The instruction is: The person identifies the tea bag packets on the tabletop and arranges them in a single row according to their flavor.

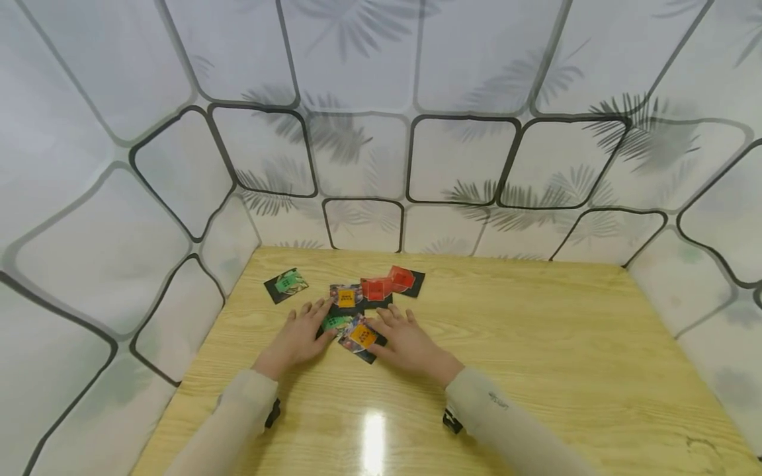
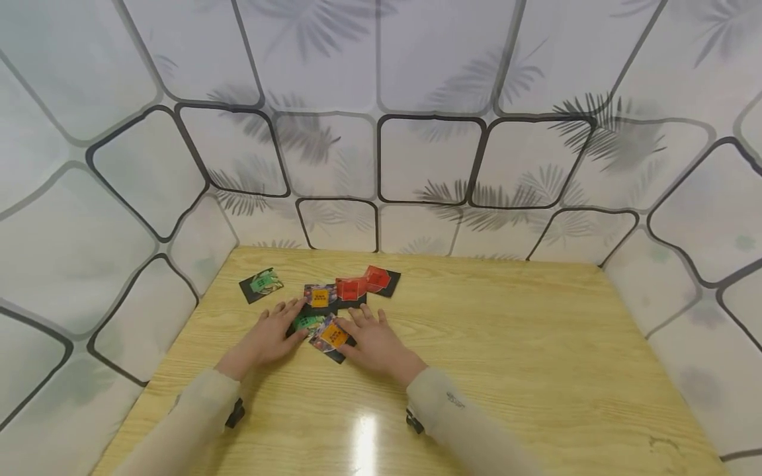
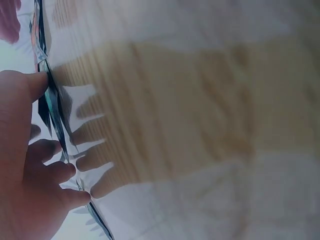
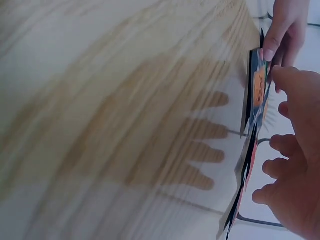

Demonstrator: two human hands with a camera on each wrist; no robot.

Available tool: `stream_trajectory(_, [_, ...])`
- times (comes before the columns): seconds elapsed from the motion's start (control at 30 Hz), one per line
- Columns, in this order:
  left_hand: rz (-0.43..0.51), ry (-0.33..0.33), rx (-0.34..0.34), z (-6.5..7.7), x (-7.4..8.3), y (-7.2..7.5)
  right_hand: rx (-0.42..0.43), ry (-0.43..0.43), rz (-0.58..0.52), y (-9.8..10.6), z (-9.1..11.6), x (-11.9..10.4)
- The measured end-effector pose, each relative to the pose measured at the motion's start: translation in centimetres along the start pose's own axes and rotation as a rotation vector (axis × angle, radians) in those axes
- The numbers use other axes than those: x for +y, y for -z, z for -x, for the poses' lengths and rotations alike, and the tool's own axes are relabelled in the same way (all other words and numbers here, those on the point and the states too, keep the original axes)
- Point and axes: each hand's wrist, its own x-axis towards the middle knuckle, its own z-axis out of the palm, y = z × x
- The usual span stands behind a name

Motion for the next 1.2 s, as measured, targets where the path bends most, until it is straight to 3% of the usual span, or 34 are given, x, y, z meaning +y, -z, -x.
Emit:
stream_trajectory(0.17, [0.012, 0.013, 0.015, 0.2, -0.1, -0.2, -0.018, 0.021, 0.031, -0.5, -0.5, -0.4])
stream_trajectory(0.37, [-0.048, 0.013, 0.031, 0.8, -0.3, 0.2, -0.064, 0.001, 0.056, -0.9, -0.6, -0.6])
stream_trajectory(0.77, [-0.128, 0.025, -0.029, 0.9, 0.2, 0.7, -0.046, 0.019, 0.035, -0.7, -0.6, -0.5])
stream_trajectory(1.2, [-0.089, 0.049, -0.046, 1.0, 0.0, 0.3, -0.062, 0.02, 0.02, -0.9, 0.1, 0.3])
